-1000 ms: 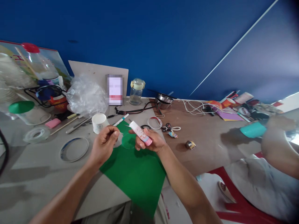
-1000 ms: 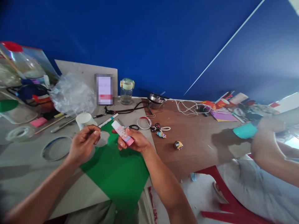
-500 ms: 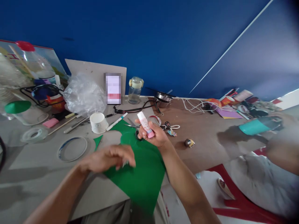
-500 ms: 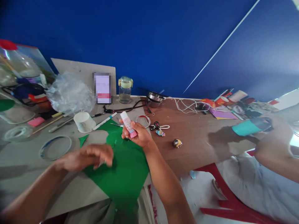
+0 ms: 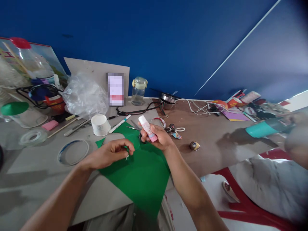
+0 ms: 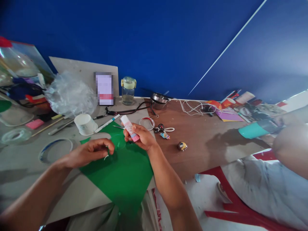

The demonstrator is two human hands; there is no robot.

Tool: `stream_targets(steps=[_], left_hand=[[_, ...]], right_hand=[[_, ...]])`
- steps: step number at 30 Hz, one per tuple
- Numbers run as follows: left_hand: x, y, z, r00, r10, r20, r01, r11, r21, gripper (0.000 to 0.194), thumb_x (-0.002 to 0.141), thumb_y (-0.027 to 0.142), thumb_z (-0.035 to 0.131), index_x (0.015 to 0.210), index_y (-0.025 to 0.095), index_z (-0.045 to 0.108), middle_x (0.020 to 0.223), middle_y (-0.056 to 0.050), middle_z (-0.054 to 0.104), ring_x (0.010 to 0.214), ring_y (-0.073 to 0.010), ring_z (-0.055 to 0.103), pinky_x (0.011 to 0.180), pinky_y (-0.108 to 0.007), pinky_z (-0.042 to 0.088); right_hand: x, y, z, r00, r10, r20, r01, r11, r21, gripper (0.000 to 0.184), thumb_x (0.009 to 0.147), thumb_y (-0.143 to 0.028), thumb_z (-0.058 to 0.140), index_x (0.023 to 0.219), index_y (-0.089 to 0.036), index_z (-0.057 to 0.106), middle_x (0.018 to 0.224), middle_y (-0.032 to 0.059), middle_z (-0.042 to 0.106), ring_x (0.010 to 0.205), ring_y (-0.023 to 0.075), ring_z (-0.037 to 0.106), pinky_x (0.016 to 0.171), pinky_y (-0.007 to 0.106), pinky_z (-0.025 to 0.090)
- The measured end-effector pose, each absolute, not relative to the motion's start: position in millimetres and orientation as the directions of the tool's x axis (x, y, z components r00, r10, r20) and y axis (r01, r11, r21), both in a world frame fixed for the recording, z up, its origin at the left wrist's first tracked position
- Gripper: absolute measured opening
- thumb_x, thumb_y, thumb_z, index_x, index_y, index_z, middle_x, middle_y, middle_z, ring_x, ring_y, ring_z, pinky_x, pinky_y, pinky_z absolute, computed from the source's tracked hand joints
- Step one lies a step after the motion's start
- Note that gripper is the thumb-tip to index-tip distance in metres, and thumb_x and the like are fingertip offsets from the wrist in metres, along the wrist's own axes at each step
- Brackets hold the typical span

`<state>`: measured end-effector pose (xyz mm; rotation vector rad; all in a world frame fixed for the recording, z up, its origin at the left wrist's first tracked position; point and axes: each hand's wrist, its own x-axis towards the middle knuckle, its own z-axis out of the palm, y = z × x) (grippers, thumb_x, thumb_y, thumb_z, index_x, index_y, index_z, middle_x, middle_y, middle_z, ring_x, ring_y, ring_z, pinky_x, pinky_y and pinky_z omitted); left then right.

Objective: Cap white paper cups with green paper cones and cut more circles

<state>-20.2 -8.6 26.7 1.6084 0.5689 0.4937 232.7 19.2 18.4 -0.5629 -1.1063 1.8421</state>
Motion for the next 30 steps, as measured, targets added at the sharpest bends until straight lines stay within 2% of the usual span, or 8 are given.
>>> stream_targets(steps=[5,8,11,14,19,25,28,30], left_hand=[[-33,-10,32,0.931,0.365,-0.007,-0.072,0.202,0.977,0.036,0.095,0.049,0.062,0.105,0.017,0.076,0.058,-0.001,0.061,0.049,-0.0094,0.045,0.05,-0.021,0.035],[-29,-12,42,0.999,0.035,0.014,-0.019,0.157,0.987,0.06,0.092,0.062,0.057,0.134,0.02,0.069,0.088,-0.014,0.077,0.053,-0.0127,0.055,0.054,-0.025,0.045],[-18,-16,46,0.993,-0.115,-0.038,0.045,0.063,0.997,0.057,0.088,0.061,0.064,0.128,0.021,0.074,0.101,-0.016,0.078,0.068,-0.0198,0.067,0.063,-0.028,0.052],[-11,-19,43,0.996,-0.044,-0.08,0.081,0.031,0.996,0.05,0.095,0.057,0.054,0.12,0.02,0.078,0.066,-0.009,0.071,0.056,-0.016,0.059,0.055,-0.024,0.047],[-3,-22,32,0.998,0.064,-0.014,0.015,-0.007,1.0,0.053,0.09,0.06,0.062,0.121,0.019,0.076,0.096,-0.013,0.074,0.083,-0.0197,0.067,0.076,-0.028,0.053],[5,-28,35,0.98,0.198,-0.031,0.017,0.072,0.997,0.059,0.089,0.068,0.057,0.11,0.017,0.075,0.06,0.0,0.057,0.056,-0.0116,0.05,0.053,-0.021,0.04],[6,-28,40,0.964,0.266,-0.016,0.025,-0.033,0.999,0.053,0.09,0.066,0.058,0.1,0.017,0.075,0.077,-0.006,0.067,0.076,-0.0164,0.06,0.067,-0.024,0.047],[3,-24,38,0.883,0.462,-0.081,0.085,0.013,0.996,0.051,0.094,0.064,0.052,0.094,0.017,0.071,0.061,0.0,0.058,0.057,-0.0114,0.05,0.055,-0.022,0.04]], right_hand=[[234,21,17,-0.515,0.854,0.07,-0.482,-0.221,-0.848,0.052,0.081,-0.053,0.075,0.112,-0.012,0.07,0.074,-0.0002,0.061,0.058,0.0093,0.048,0.065,0.029,0.045],[233,22,15,-0.505,0.86,0.07,-0.494,-0.221,-0.841,0.053,0.079,-0.054,0.077,0.11,-0.012,0.07,0.072,-0.0004,0.062,0.057,0.0094,0.047,0.064,0.029,0.045],[233,24,15,-0.507,0.86,0.064,-0.49,-0.227,-0.841,0.054,0.076,-0.055,0.079,0.108,-0.012,0.071,0.071,-0.0007,0.063,0.055,0.0097,0.045,0.063,0.029,0.046],[232,24,16,-0.511,0.858,0.057,-0.495,-0.239,-0.836,0.053,0.076,-0.054,0.079,0.108,-0.012,0.07,0.073,-0.0002,0.064,0.055,0.0094,0.046,0.062,0.029,0.045],[231,23,18,-0.541,0.841,0.025,-0.443,-0.26,-0.858,0.06,0.082,-0.07,0.065,0.101,-0.013,0.069,0.076,0.0017,0.066,0.049,0.0075,0.04,0.056,0.029,0.043],[236,19,22,-0.526,0.851,0.002,-0.422,-0.259,-0.869,0.078,0.079,-0.046,0.078,0.146,-0.022,0.047,0.077,-0.0007,0.065,0.062,0.0126,0.051,0.056,0.027,0.042],[239,17,24,-0.502,0.865,0.03,-0.471,-0.244,-0.848,0.071,0.08,-0.046,0.077,0.143,-0.026,0.05,0.08,-0.0022,0.064,0.055,0.0094,0.046,0.057,0.028,0.042],[242,17,26,-0.527,0.847,0.072,-0.492,-0.235,-0.838,0.063,0.079,-0.05,0.077,0.134,-0.025,0.057,0.082,-0.0018,0.065,0.051,0.0074,0.043,0.057,0.028,0.043]])
